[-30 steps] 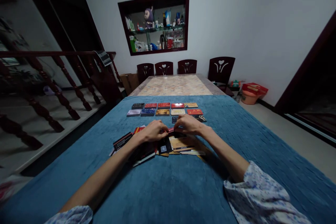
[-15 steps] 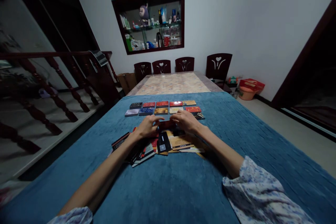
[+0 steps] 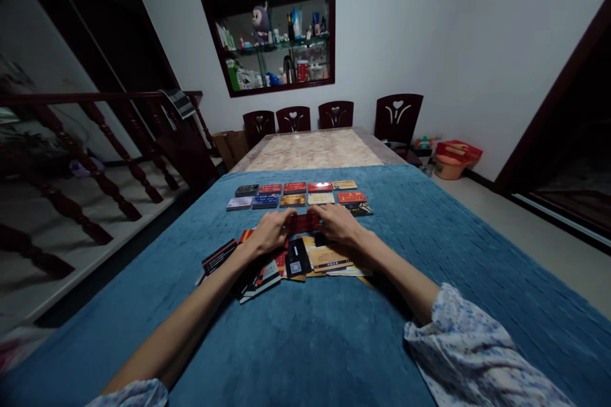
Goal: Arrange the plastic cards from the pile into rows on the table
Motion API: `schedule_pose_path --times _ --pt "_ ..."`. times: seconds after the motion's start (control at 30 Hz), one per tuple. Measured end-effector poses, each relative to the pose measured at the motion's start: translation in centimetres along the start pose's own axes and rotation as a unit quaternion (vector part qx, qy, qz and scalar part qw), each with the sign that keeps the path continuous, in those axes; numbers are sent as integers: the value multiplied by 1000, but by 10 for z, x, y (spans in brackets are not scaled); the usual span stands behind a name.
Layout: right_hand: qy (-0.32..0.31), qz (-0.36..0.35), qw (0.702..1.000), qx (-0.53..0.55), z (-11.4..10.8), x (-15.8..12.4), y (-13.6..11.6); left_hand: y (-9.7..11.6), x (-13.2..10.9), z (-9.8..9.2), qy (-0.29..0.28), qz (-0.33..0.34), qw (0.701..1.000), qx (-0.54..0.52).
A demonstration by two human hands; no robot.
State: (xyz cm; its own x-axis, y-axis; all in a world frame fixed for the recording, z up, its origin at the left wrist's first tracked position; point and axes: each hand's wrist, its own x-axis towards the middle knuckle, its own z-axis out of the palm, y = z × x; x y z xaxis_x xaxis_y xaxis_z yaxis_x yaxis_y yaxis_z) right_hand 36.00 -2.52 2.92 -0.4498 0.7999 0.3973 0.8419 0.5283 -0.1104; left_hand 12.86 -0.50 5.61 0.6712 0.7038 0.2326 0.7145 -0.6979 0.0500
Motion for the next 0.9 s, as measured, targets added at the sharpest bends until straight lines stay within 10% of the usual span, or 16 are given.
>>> schedule_pose_path --times 0.9 --pt "-42 39 995 -77 -4 10 -12 4 4 13 13 -72 992 -106"
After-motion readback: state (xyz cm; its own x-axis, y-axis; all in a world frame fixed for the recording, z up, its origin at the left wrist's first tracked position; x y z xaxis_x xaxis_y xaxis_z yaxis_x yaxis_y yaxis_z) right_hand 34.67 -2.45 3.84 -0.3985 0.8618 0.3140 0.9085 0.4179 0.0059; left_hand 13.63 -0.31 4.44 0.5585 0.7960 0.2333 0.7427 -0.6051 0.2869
